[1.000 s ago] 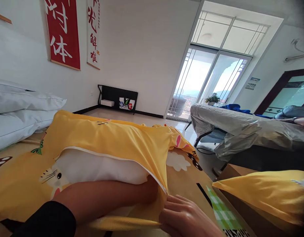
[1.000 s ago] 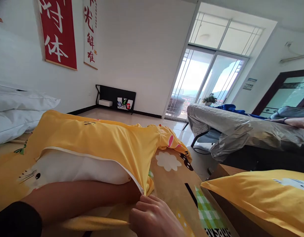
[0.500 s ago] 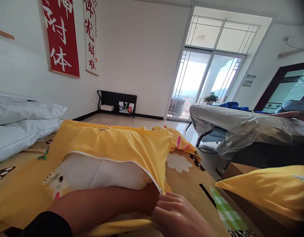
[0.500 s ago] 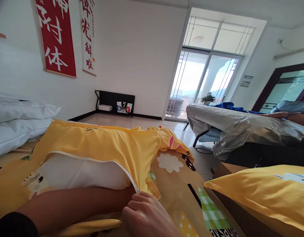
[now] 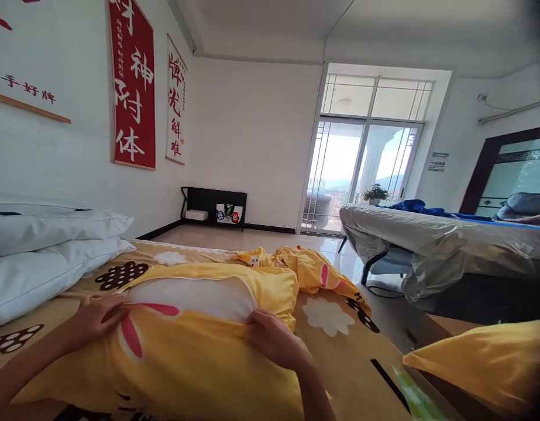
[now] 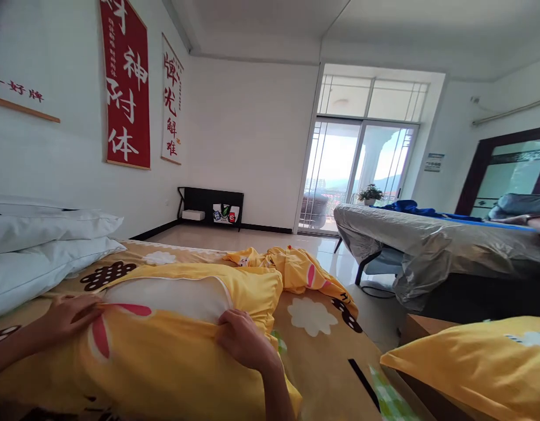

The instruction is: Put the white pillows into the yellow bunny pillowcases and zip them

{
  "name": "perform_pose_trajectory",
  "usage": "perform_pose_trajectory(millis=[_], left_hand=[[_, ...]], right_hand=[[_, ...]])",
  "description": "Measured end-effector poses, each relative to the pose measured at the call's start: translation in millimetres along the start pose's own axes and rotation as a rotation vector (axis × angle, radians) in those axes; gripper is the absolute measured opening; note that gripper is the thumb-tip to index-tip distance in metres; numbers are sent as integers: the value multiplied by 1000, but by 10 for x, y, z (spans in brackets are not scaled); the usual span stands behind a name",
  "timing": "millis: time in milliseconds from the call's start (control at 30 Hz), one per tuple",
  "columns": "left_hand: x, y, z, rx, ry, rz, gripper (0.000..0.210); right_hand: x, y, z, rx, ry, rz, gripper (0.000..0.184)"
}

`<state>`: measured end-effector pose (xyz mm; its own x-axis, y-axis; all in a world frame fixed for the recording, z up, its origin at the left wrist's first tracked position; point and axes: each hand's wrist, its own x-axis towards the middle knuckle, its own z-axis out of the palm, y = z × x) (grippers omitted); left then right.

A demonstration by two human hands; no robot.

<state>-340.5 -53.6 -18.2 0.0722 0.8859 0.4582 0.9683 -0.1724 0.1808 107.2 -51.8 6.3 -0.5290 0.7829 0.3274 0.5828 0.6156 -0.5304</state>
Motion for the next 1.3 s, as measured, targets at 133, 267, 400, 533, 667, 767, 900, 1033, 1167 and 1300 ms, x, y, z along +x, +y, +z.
perform_pose_trajectory(millis=[133, 267, 400, 533, 667, 767, 900, 1033, 1167, 1300], left_hand=[[224, -110, 369, 113, 9, -14, 48], [494, 124, 322, 62, -36, 28, 48], [516, 355, 8, 68, -159, 152, 47], [424, 504, -490, 107, -106, 251, 47], [456, 696, -1181, 176, 141, 223, 48], [365, 808, -1422, 186, 362, 85, 52], [-197, 757, -941, 97, 135, 48, 45], [-795, 670, -424, -105, -248, 157, 40], [-757, 710, -669, 32, -153, 179, 34], [-541, 817, -830, 117, -226, 196, 36]], right_hand=[[217, 199, 312, -119, 191, 61, 5], [141, 283, 371, -295, 318, 124, 17], [-151, 178, 475, -318, 231, 158, 28], [-348, -65, 163, -373, 127, 148, 30], [-162, -500, -755, -454, 134, 155, 38], [-20, -902, -1179, -495, 299, 142, 43], [-241, -1002, -740, -506, 53, 122, 43], [-719, -650, -231, -439, -337, 245, 42], [-854, -564, -516, -531, -276, 305, 35], [-772, -729, -641, -761, -202, 423, 38]])
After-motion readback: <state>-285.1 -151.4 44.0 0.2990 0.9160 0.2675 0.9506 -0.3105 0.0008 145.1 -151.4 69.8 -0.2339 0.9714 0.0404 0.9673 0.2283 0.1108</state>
